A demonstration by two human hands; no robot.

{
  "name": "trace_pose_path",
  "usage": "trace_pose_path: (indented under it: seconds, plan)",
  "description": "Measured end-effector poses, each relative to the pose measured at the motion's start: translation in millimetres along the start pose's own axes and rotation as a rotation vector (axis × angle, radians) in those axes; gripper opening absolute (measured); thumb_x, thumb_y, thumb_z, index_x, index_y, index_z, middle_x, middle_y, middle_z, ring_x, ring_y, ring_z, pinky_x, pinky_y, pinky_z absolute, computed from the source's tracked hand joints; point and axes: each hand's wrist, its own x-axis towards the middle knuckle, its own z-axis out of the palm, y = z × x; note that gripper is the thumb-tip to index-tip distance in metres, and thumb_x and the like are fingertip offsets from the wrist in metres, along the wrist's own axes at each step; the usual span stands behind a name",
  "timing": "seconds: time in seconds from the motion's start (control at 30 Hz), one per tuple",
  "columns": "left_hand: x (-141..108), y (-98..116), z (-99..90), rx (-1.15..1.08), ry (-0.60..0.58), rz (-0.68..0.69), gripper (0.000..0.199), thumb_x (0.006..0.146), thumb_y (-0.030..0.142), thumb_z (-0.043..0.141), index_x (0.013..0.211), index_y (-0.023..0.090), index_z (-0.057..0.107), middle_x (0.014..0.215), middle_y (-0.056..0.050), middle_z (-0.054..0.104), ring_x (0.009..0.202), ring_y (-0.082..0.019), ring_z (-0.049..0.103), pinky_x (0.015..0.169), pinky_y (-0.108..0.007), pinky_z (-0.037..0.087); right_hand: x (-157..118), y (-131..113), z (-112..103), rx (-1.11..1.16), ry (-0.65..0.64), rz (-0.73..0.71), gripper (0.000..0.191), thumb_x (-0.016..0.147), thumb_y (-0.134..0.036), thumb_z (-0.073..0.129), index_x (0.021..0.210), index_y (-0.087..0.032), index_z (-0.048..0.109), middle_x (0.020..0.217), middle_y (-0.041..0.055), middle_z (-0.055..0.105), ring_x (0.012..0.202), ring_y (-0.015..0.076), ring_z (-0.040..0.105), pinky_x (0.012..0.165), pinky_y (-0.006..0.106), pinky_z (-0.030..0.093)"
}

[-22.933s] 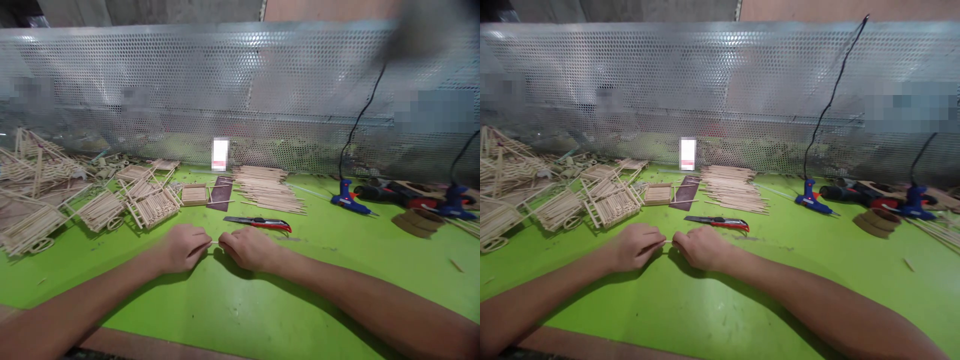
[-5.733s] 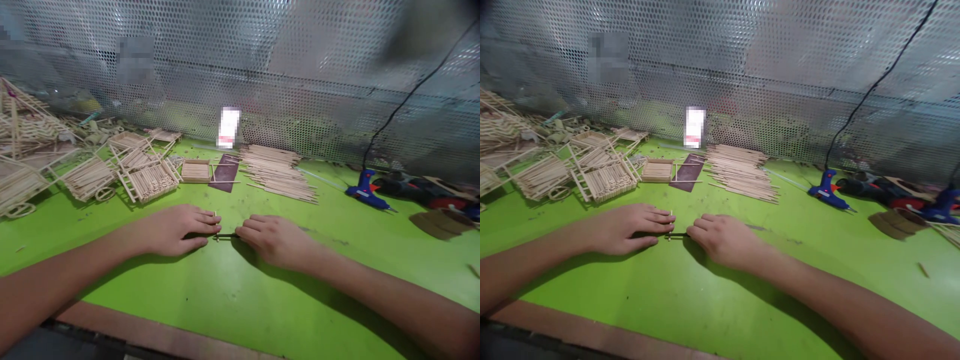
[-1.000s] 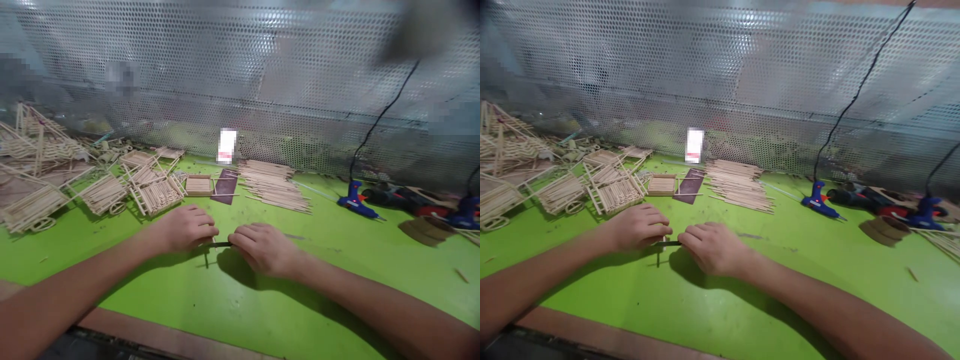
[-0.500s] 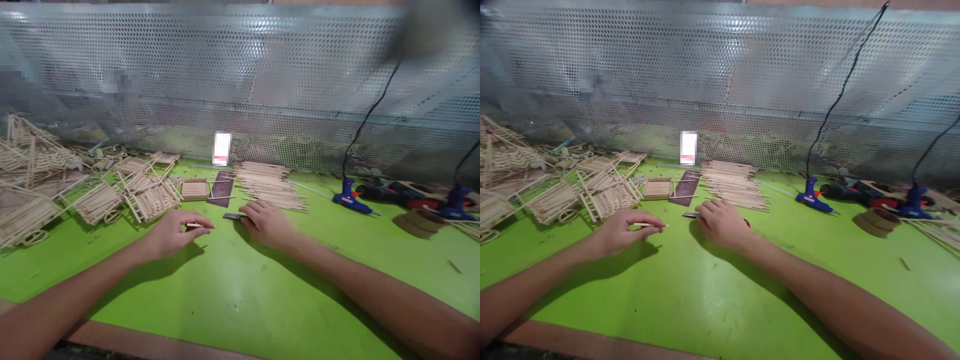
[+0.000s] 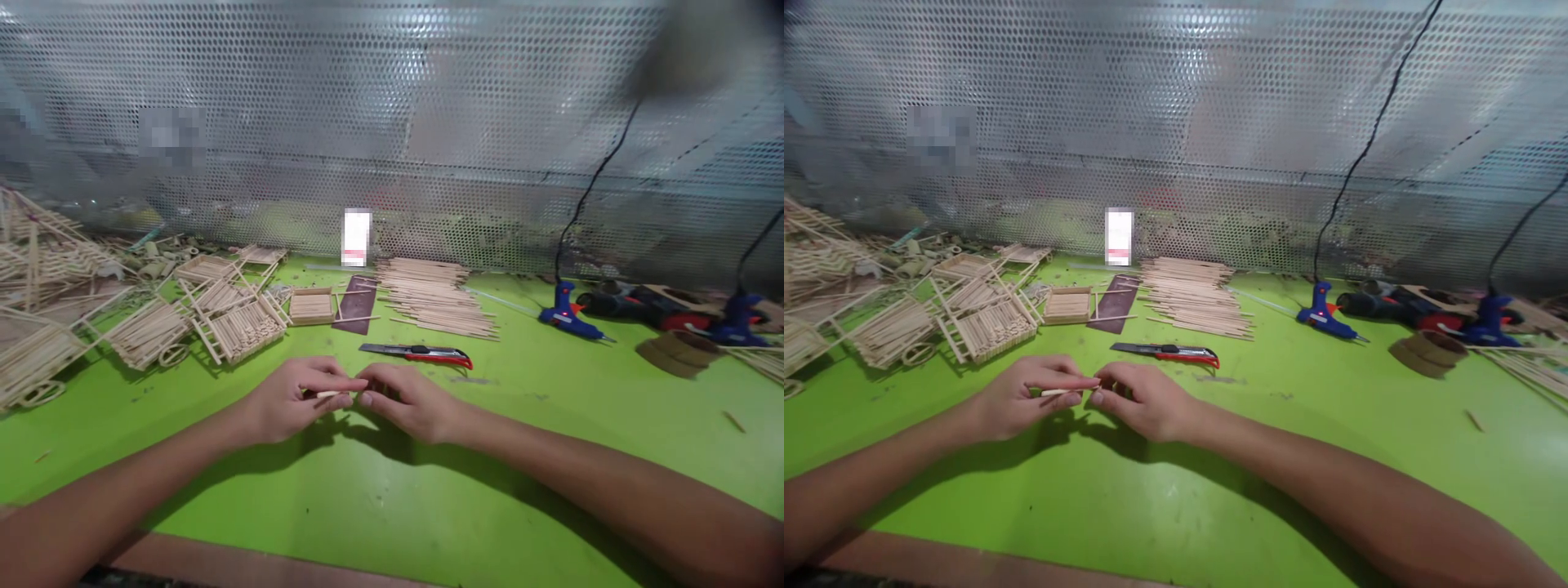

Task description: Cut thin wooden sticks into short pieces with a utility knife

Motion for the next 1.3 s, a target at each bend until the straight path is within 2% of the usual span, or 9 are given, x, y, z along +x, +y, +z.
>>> trace_pose_path:
  seconds: [0.17,0.23,0.4,0.57,0.7,0.83,1.0,1.13,1.3]
  plan:
    - [-2.9,-0.7,1.9,0.08,-0.043,0.073,0.028,0.107,0.033,0.06,0.128,0.025,0.077,0.109,-0.008,0.079,0.092,-0.018,0.075,0.071,-0.028,0.062,-1.2,4.8,3.6,0.027,-0.015,-0.093,0.025,0.108,-0.038,0.053,0.1,-0.017,0.065,0.087,0.0035,0.066,0.075,0.017,0.057,0.067,0.028,0.043]
    - [-4.2,-4.2,1.2,0.15,-0.029,0.133,0.028,0.107,0.028,0.059,0.129,0.025,0.076,0.108,-0.007,0.081,0.089,-0.017,0.076,0.072,-0.028,0.062,-1.8,6.7,4.3,0.019,-0.002,-0.116,0.027,0.109,-0.037,0.05,0.095,-0.018,0.063,0.083,0.0027,0.065,0.074,0.0171,0.056,0.067,0.028,0.042]
    - [-6.5,-20.8,-11.0,0.368,0.043,0.223,0.023,0.105,0.027,0.062,0.119,0.022,0.079,0.094,-0.005,0.083,0.072,-0.015,0.075,0.062,-0.026,0.062,-2.0,13.5,-1.5,-0.075,0.038,-0.143,0.03,0.108,-0.033,0.046,0.086,-0.019,0.061,0.075,0.0008,0.061,0.066,0.0158,0.051,0.064,0.028,0.037]
    - [-6.3,-30.9,-20.4,0.497,0.022,0.28,0.022,0.106,0.025,0.059,0.11,0.02,0.08,0.086,-0.004,0.081,0.063,-0.013,0.071,0.051,-0.023,0.055,-0.6,17.1,-6.0,-0.228,-0.007,-0.065,0.03,0.106,-0.029,0.05,0.079,-0.018,0.06,0.07,-0.0003,0.06,0.06,0.0137,0.047,0.059,0.027,0.032]
    - [-4.4,-29.8,-13.6,0.501,-0.042,0.289,0.023,0.107,0.024,0.058,0.106,0.018,0.08,0.084,-0.004,0.08,0.062,-0.012,0.07,0.054,-0.023,0.054,-0.3,12.9,-1.2,-0.333,-0.043,-0.048,0.024,0.108,-0.031,0.051,0.1,-0.018,0.07,0.085,0.0038,0.072,0.068,0.0162,0.057,0.062,0.028,0.036]
    - [-3.4,-24.9,-8.1,0.502,-0.11,0.248,0.023,0.107,0.025,0.057,0.106,0.018,0.079,0.088,-0.004,0.081,0.067,-0.013,0.072,0.061,-0.025,0.057,-0.4,8.6,3.0,-0.398,-0.059,-0.048,0.023,0.109,-0.029,0.051,0.119,-0.019,0.07,0.101,0.007,0.078,0.078,0.0185,0.066,0.065,0.029,0.041]
    - [-3.7,-16.7,-13.4,0.554,-0.183,0.1,0.032,0.104,0.029,0.062,0.133,0.018,0.071,0.119,-0.01,0.079,0.094,-0.021,0.077,0.08,-0.034,0.063,0.7,6.8,0.9,-0.568,-0.137,-0.075,0.024,0.107,-0.02,0.053,0.121,-0.02,0.072,0.098,0.0063,0.077,0.079,0.0189,0.068,0.066,0.029,0.044]
    - [-4.3,-13.4,-14.9,0.553,-0.246,0.14,0.035,0.105,0.031,0.058,0.137,0.021,0.07,0.132,-0.01,0.075,0.11,-0.026,0.076,0.094,-0.042,0.061,0.1,4.1,-0.1,-0.743,-0.195,-0.118,0.028,0.101,-0.01,0.055,0.124,-0.016,0.07,0.095,0.0074,0.075,0.084,0.0207,0.068,0.072,0.031,0.048]
    - [-5.6,-13.0,-9.8,0.566,-0.261,0.162,0.039,0.105,0.032,0.056,0.141,0.021,0.068,0.14,-0.009,0.07,0.116,-0.027,0.074,0.099,-0.044,0.06,0.4,-0.4,1.0,-0.839,-0.249,-0.146,0.027,0.099,-0.009,0.058,0.124,-0.013,0.067,0.096,0.0078,0.075,0.087,0.0224,0.069,0.076,0.033,0.051]
